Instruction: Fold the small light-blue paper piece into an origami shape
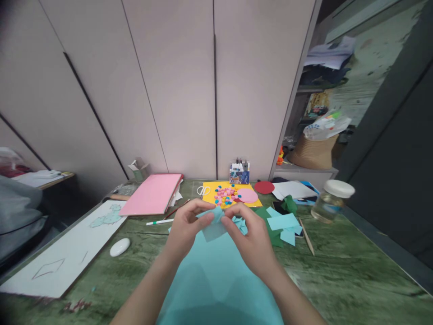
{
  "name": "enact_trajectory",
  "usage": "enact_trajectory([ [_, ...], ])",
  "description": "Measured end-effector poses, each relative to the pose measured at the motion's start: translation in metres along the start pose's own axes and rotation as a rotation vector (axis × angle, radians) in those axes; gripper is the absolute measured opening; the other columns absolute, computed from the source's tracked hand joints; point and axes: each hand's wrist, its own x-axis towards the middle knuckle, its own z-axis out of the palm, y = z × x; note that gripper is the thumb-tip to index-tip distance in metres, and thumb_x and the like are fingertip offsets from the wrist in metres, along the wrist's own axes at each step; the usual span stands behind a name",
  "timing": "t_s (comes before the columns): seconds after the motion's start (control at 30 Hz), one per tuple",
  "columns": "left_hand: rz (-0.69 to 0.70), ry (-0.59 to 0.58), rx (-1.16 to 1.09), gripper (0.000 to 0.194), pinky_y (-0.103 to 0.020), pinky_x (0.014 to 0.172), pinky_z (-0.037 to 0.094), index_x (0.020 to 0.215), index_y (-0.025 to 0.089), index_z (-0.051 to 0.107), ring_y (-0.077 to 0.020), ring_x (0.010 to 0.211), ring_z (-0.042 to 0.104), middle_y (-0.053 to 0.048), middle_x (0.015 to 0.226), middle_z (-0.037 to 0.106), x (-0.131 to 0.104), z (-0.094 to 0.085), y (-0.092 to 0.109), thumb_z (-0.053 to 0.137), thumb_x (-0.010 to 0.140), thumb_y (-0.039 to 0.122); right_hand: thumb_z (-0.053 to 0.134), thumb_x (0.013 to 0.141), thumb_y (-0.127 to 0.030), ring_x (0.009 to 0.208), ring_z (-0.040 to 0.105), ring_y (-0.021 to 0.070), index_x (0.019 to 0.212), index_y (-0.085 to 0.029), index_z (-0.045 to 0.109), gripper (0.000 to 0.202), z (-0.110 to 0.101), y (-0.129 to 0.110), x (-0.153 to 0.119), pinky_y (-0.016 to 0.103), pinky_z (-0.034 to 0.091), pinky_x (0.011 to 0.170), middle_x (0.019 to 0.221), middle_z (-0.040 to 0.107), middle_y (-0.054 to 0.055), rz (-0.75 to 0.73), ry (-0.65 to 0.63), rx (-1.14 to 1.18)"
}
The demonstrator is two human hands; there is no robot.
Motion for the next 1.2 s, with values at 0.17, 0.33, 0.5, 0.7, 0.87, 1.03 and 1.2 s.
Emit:
enact_trajectory([
  [0.17, -0.044, -0.014, -0.066, 0.013, -0.022, 0.078, 0.047, 0.083, 0.019, 0.066, -0.0129, 0.085, 0.062, -0.001, 0.086, 0.067, -0.003, 0.003, 0.0, 0.069, 0.071, 0.021, 0.059, 0.081, -0.028, 0.071, 0.052, 0.0135, 0.075, -0.021, 0.056, 0.01, 0.002, -0.003, -0.001, 0.023, 0.043, 0.062, 0.073, 0.056, 0.0, 0.016, 0.063, 0.122],
  [0.33, -0.115, -0.013, -0.049, 0.02, -0.025, 0.074, 0.049, 0.083, 0.016, 0.065, -0.0144, 0.078, 0.062, -0.004, 0.082, 0.068, -0.005, 0.006, 0.0, 0.073, 0.066, 0.023, 0.062, 0.077, -0.023, 0.072, 0.054, 0.0123, 0.075, -0.022, 0.057, 0.005, 0.001, -0.005, -0.002, 0.021, 0.044, 0.064, 0.073, 0.058, -0.001, -0.009, 0.141, 0.182],
  [0.5, -0.09, 0.019, 0.053, 0.023, -0.025, 0.072, 0.049, 0.083, 0.017, 0.065, -0.0145, 0.077, 0.061, -0.003, 0.081, 0.067, -0.006, 0.009, 0.004, 0.075, 0.064, 0.023, 0.063, 0.077, -0.02, 0.07, 0.055, 0.0116, 0.075, -0.023, 0.058, 0.006, 0.002, -0.007, -0.003, 0.02, 0.045, 0.062, 0.073, 0.058, -0.001, -0.025, 0.167, 0.204],
  [0.7, -0.048, 0.111, 0.122, 0.021, -0.021, 0.07, 0.046, 0.076, 0.018, 0.064, -0.0118, 0.074, 0.059, 0.0, 0.076, 0.064, -0.01, 0.015, 0.007, 0.076, 0.061, 0.021, 0.063, 0.077, -0.017, 0.075, 0.055, 0.0122, 0.077, -0.024, 0.059, 0.008, 0.005, -0.006, -0.006, 0.021, 0.044, 0.064, 0.075, 0.058, -0.001, -0.082, 0.164, 0.191],
  [0.87, -0.044, 0.125, 0.092, 0.019, -0.022, 0.069, 0.046, 0.076, 0.018, 0.062, -0.0118, 0.074, 0.058, 0.0, 0.076, 0.064, -0.011, 0.016, 0.005, 0.075, 0.062, 0.022, 0.061, 0.079, -0.015, 0.078, 0.055, 0.0124, 0.079, -0.025, 0.059, 0.011, 0.006, -0.004, -0.008, 0.022, 0.043, 0.065, 0.076, 0.058, -0.002, -0.136, 0.187, 0.184],
  [1.03, -0.042, 0.129, 0.099, 0.019, -0.022, 0.068, 0.046, 0.076, 0.018, 0.062, -0.012, 0.073, 0.058, 0.0, 0.076, 0.063, -0.012, 0.016, 0.005, 0.075, 0.063, 0.021, 0.061, 0.079, -0.014, 0.077, 0.055, 0.0118, 0.079, -0.026, 0.059, 0.012, 0.007, -0.004, -0.008, 0.021, 0.044, 0.065, 0.076, 0.058, -0.002, -0.147, 0.195, 0.181],
  [1.2, -0.038, 0.129, 0.106, 0.017, -0.021, 0.068, 0.046, 0.076, 0.018, 0.061, -0.0114, 0.072, 0.057, 0.0, 0.074, 0.063, -0.013, 0.017, 0.006, 0.073, 0.064, 0.019, 0.061, 0.079, -0.014, 0.076, 0.055, 0.0113, 0.077, -0.026, 0.059, 0.012, 0.008, -0.005, -0.008, 0.02, 0.044, 0.063, 0.075, 0.059, -0.002, -0.137, 0.208, 0.196],
])
